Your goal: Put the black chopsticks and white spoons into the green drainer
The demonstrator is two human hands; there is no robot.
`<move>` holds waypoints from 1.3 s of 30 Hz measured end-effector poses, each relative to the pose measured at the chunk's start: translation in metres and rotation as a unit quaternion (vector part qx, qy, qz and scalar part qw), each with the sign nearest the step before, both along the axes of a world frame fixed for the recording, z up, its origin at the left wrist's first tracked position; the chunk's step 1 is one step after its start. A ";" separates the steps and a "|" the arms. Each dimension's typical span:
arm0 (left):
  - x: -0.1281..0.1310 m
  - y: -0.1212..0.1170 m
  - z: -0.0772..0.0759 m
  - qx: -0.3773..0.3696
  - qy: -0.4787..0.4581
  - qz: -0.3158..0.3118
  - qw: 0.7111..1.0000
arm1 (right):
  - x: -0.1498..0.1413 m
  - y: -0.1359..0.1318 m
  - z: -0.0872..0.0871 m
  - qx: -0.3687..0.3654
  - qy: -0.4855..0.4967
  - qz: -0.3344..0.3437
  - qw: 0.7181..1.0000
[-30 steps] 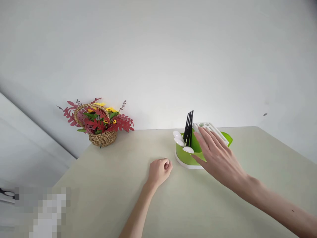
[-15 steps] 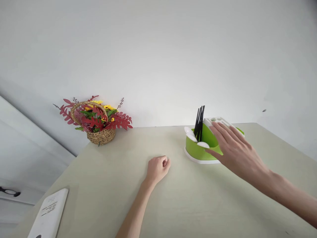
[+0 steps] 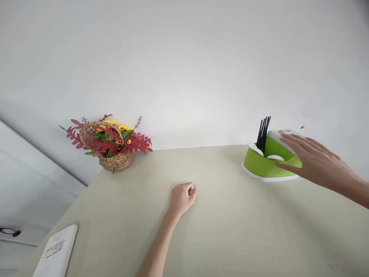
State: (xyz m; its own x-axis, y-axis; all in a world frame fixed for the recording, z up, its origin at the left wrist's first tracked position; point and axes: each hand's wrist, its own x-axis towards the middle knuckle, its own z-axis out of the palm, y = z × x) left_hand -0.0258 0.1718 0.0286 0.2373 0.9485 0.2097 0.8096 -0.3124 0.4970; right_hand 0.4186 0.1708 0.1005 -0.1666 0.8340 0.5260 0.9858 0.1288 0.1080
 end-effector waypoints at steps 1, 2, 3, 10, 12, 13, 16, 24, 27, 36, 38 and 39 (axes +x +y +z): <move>0.000 0.000 0.000 0.000 0.000 0.000 1.000 | 0.011 0.002 -0.001 -0.009 -0.003 -0.009 1.000; 0.000 0.000 0.000 0.001 0.001 0.000 1.000 | 0.021 0.004 -0.002 -0.017 -0.006 -0.015 1.000; 0.000 0.000 0.000 0.002 0.002 0.000 1.000 | 0.031 0.007 -0.003 -0.026 -0.008 -0.024 0.999; 0.000 0.000 -0.003 0.007 0.011 0.000 1.000 | 0.079 0.013 -0.005 -0.046 -0.010 -0.028 0.999; -0.001 0.001 -0.004 0.009 0.014 -0.001 1.000 | 0.078 0.009 -0.002 -0.036 -0.010 -0.019 0.999; -0.001 0.001 -0.004 0.009 0.015 -0.001 1.000 | 0.074 0.006 0.000 -0.028 -0.009 -0.016 0.999; 0.000 0.001 -0.004 0.010 0.020 -0.002 1.000 | 0.047 -0.009 0.009 0.003 0.005 0.009 1.000; 0.001 0.000 -0.003 0.015 0.037 -0.006 0.999 | -0.073 -0.043 -0.017 0.010 0.072 0.226 0.971; 0.000 -0.001 -0.002 0.017 0.042 -0.010 0.999 | -0.104 -0.042 -0.049 -0.083 0.121 0.254 0.956; 0.002 -0.001 -0.001 0.024 0.046 -0.008 0.999 | -0.150 -0.027 -0.093 -0.248 0.470 0.142 0.835; 0.003 -0.001 0.000 0.024 0.050 -0.005 0.998 | -0.151 -0.029 -0.092 -0.246 0.488 0.138 0.826; 0.003 -0.001 0.000 0.023 0.051 -0.005 0.998 | -0.151 -0.030 -0.091 -0.247 0.495 0.137 0.821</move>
